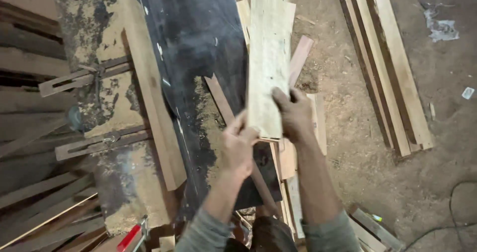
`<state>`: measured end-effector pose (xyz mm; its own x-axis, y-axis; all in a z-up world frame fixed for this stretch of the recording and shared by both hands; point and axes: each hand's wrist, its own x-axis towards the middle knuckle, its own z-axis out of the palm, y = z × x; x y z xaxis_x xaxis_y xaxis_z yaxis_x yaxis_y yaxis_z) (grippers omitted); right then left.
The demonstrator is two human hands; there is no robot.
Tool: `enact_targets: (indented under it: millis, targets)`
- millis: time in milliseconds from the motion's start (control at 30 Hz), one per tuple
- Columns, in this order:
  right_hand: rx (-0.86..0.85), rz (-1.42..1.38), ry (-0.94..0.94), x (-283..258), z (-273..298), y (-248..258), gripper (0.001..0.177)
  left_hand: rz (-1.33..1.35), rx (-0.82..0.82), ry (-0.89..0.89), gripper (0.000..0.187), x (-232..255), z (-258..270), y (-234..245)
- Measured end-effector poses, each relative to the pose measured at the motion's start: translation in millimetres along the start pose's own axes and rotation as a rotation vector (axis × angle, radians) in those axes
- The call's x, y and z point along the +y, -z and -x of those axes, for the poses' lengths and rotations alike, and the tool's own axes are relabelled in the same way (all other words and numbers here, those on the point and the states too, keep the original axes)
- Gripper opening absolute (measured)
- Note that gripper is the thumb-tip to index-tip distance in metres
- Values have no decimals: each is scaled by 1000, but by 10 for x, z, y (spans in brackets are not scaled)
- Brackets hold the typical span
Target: Processing and aligning wooden strips on a workbench using a guide and hand tool
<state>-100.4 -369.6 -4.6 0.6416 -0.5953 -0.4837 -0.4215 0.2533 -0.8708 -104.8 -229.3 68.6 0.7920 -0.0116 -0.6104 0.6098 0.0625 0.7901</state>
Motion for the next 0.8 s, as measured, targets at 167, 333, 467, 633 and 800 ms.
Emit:
enact_targets:
  millis: [167,333,467,633,800]
  targets:
    - [215,288,-21,163,32,576,32,-42,-162,-169,62,-512,71,-229]
    - [70,458,-138,976,-240,1115,62,-237,-172,-335,53,-1554,-118,-412]
    - [12,359,-267,675,-9,1002,81,-394,-164,-496,33,-1703,76,-536]
    - [126,217,-227,953,-388,719,73,-429,-139,-587,51,-1716,-122,-620]
    - [116,229,-233,1026,-959,452,73,-396,-194,-560,95,-1729,-219,-475]
